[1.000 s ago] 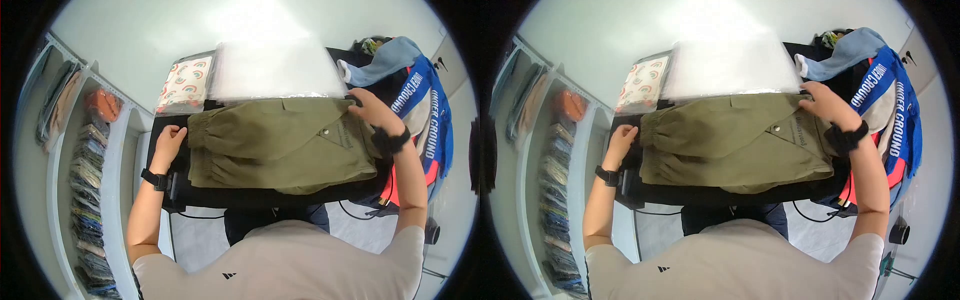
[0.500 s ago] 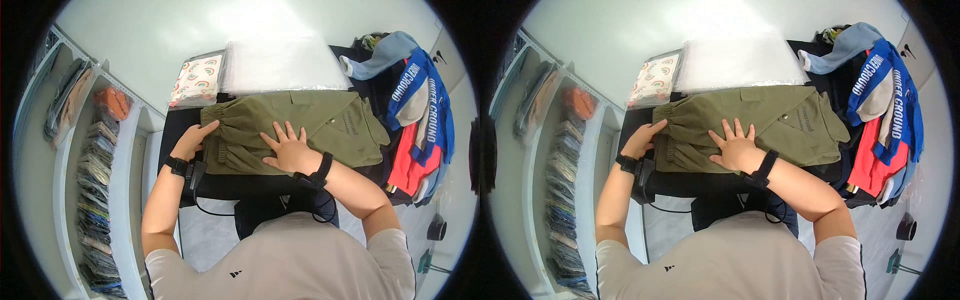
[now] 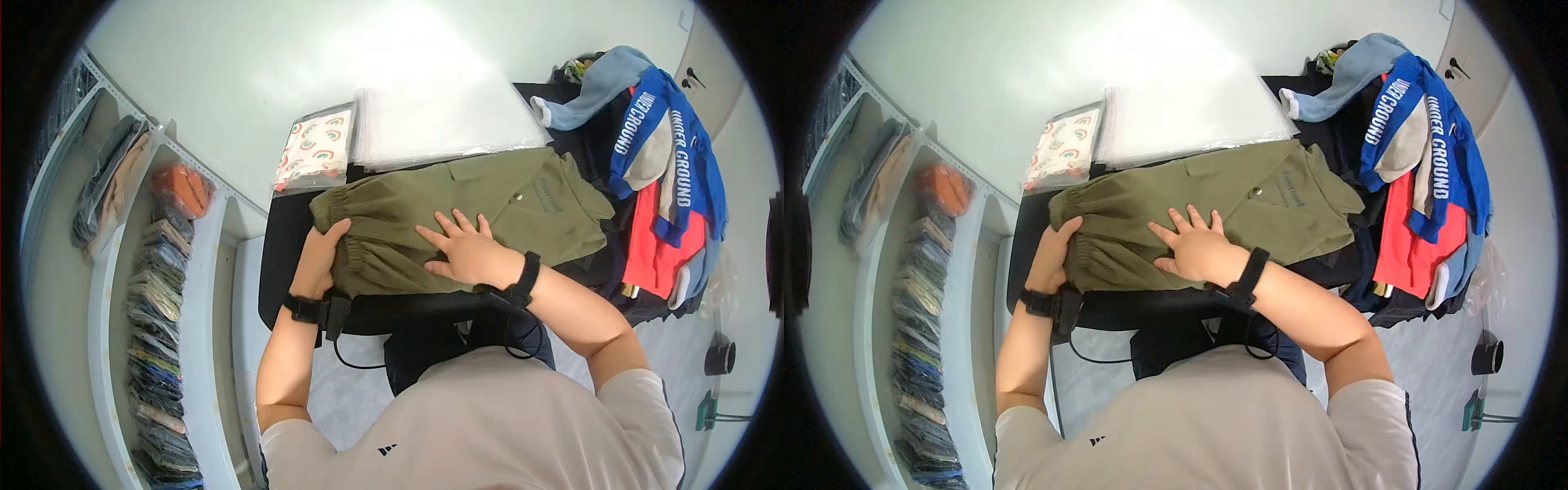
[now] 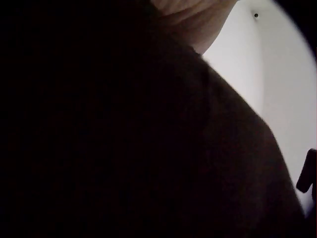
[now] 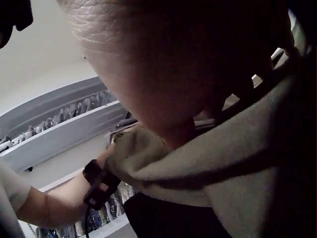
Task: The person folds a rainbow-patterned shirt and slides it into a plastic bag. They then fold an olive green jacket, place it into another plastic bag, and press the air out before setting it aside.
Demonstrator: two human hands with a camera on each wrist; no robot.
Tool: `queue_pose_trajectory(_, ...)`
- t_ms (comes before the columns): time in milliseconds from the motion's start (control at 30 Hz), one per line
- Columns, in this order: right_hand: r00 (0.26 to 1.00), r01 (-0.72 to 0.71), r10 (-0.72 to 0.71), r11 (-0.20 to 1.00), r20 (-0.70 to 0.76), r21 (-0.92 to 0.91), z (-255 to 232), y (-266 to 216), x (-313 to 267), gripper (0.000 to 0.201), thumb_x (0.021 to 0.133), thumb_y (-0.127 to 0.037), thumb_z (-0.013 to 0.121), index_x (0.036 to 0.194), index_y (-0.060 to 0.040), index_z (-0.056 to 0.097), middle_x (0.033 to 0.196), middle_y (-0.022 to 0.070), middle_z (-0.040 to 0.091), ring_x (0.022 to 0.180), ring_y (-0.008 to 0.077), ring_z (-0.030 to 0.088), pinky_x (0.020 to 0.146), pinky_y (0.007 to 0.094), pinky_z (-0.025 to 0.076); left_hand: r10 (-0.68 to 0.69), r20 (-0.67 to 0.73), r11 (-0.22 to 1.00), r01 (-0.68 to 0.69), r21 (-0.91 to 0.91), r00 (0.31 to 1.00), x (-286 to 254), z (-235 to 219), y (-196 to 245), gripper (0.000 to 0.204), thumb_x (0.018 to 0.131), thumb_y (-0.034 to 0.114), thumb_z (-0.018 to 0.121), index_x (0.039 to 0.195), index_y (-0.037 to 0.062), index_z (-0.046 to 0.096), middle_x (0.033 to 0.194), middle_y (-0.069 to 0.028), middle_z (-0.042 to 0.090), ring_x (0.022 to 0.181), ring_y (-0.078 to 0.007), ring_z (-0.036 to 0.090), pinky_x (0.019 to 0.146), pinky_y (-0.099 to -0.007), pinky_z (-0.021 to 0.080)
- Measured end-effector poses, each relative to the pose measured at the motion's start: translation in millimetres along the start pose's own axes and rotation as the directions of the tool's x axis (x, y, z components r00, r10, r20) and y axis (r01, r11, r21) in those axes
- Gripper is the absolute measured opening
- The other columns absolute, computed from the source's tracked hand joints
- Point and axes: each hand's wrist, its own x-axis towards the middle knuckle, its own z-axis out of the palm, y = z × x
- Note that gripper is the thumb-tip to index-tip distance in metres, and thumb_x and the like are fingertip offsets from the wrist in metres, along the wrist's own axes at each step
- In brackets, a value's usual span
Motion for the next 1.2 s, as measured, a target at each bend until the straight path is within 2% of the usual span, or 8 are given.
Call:
queue_pose_trajectory(200,0.945,0.08,-0.107,0.992,-0.308,-0.102,16.6,-11.0,-37.4,0.065,0.089,-0.053,0.046,0.144,-0.0237,0.029,0.15,0.0161,0.022,0.139,0.0373,0.018,0.107,0.0613,0.013,-0.064,-0.154,0.991,0.045,-0.125,0.986,-47.3,-41.4,0.4,0.037,0.09,0.015,0.057,0.122,-0.0028,0.049,0.114,-0.0123,0.059,0.099,-0.0224,0.06,0.084,-0.0334,0.05)
queue_pose_trajectory(333,0.93,0.092,-0.122,0.99,-0.346,-0.103,54.3,0.0,-33.9,0.065,0.089,-0.052,0.047,0.144,-0.0224,0.03,0.149,0.016,0.023,0.138,0.0366,0.02,0.107,0.0612,0.015,-0.06,-0.182,0.993,0.077,0.088,0.981,-52.1,-81.5,-33.7,0.039,0.092,0.022,0.056,0.12,-0.004,0.049,0.112,-0.0148,0.06,0.097,-0.0223,0.061,0.081,-0.0336,0.051)
queue_pose_trajectory(433,0.972,0.071,-0.093,0.992,-0.216,-0.108,27.5,-5.2,-34.7,0.066,0.089,-0.052,0.047,0.144,-0.0205,0.029,0.15,0.0157,0.022,0.138,0.0368,0.019,0.106,0.0618,0.016,-0.221,-0.235,0.973,0.231,0.012,0.947,-49.7,-91.5,-26.7,0.041,0.093,0.025,0.056,0.119,-0.0053,0.049,0.111,-0.015,0.06,0.096,-0.0223,0.062,0.079,-0.0336,0.051)
queue_pose_trajectory(567,0.929,0.064,-0.076,0.997,-0.363,-0.044,15.1,-16.9,-20.8,0.07,0.089,-0.056,0.044,0.145,-0.0187,0.026,0.152,0.0157,0.014,0.14,0.0384,0.012,0.106,0.0631,0.014,-0.211,-0.187,0.977,0.204,-0.056,0.959,-49.4,-90.1,-25.9,0.043,0.092,0.029,0.057,0.117,-0.0063,0.051,0.112,-0.015,0.06,0.095,-0.0221,0.062,0.078,-0.033,0.052)
queue_pose_trajectory(633,0.991,-0.059,0.055,0.998,-0.119,-0.036,37.5,-16.3,-11.2,0.07,0.089,-0.058,0.04,0.146,-0.02,0.024,0.153,0.0151,0.012,0.14,0.038,0.01,0.107,0.0622,0.011,-0.202,-0.194,0.979,0.196,-0.051,0.96,-50.8,-82.6,-22.8,0.041,0.092,0.027,0.057,0.116,-0.0064,0.052,0.111,-0.0149,0.061,0.095,-0.0221,0.062,0.078,-0.033,0.052)
queue_pose_trajectory(767,0.997,-0.07,0.067,0.991,-0.026,-0.112,19.8,-23.1,-10.2,0.073,0.09,-0.058,0.039,0.147,-0.018,0.021,0.153,0.0165,0.011,0.141,0.0375,0.008,0.108,0.0617,0.009,-0.14,-0.17,0.988,0.147,0.035,0.976,-50.7,-77.3,-23.8,0.037,0.091,0.021,0.059,0.115,-0.0063,0.052,0.109,-0.0148,0.061,0.095,-0.0222,0.063,0.078,-0.0336,0.052)
queue_pose_trajectory(933,0.969,0.154,-0.154,0.988,-0.191,-0.016,-3.1,-63.1,40.2,0.071,0.09,-0.055,0.041,0.146,-0.0158,0.023,0.151,0.0186,0.018,0.138,0.0409,0.017,0.104,0.0641,0.016,-0.149,-0.197,0.981,0.17,0.096,0.969,-51.1,-72.4,-22.0,0.035,0.09,0.018,0.06,0.115,-0.0061,0.052,0.109,-0.0145,0.061,0.093,-0.0215,0.063,0.078,-0.0326,0.052)
queue_pose_trajectory(1200,0.995,0.061,-0.065,0.997,0.076,0.053,22.7,-95.0,75.7,0.076,0.088,-0.061,0.038,0.148,-0.0179,0.018,0.154,0.0156,0.008,0.141,0.0382,0.003,0.106,0.0654,0.005,-0.16,-0.216,0.981,0.179,0.074,0.963,-50.6,-79.5,-24.1,0.04,0.09,0.021,0.061,0.117,-0.006,0.051,0.11,-0.014,0.061,0.094,-0.0212,0.062,0.078,-0.0319,0.052)
